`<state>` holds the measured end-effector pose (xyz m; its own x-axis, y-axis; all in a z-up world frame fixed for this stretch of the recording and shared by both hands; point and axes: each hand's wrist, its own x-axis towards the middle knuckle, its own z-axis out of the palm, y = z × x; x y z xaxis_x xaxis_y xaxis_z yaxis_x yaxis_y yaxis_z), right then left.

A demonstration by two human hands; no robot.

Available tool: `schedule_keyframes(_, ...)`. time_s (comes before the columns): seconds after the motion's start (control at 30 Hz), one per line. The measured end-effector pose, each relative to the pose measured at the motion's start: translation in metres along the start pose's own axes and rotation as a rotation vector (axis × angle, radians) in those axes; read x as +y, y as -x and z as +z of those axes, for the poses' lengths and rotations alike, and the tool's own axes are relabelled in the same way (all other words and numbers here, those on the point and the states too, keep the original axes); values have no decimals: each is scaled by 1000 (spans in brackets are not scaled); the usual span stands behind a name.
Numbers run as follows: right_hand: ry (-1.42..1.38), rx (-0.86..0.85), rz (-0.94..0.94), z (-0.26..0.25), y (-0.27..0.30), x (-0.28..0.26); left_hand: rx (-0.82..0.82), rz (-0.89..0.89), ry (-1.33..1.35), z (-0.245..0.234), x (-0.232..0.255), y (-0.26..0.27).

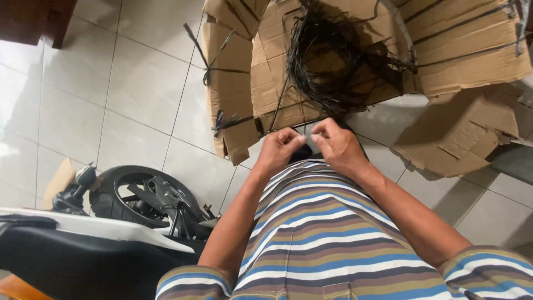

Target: Removing black ties from cardboard-wrapped furniture

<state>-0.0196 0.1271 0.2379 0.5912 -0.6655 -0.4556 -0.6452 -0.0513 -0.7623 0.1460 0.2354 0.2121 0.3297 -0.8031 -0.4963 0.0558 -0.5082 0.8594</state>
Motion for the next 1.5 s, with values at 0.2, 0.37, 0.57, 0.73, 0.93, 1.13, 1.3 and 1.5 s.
schedule_keyframes(0.2,160,-214,-172,-7,-9,19,31,37,48,5,-4,3)
schedule_keyframes(0.37,-129,-236,-113,-23,-8,-14,-5,36,-11,3,-11,11)
schedule_keyframes(0.57,-151,-87,-106,-12,-2,5,54,251,-150,-1,24,14)
schedule_keyframes(0.73,-421,-220,-7,-7,-2,5,112,233,-124,-7,9,5)
schedule_keyframes(0.93,-656,-28,-2,-25,-14,-8,-42,143,-143,2,16,14)
schedule_keyframes(1.13,-440,4,-98,-22,-11,8,-1,179,-119,-6,34,16)
schedule_keyframes(1.3,-510,10,-103,-11,-11,2,-1,159,-93,-11,34,19)
schedule_keyframes(1.5,-1148,-186,57,-1,-10,10,4,139,-81,-10,22,16)
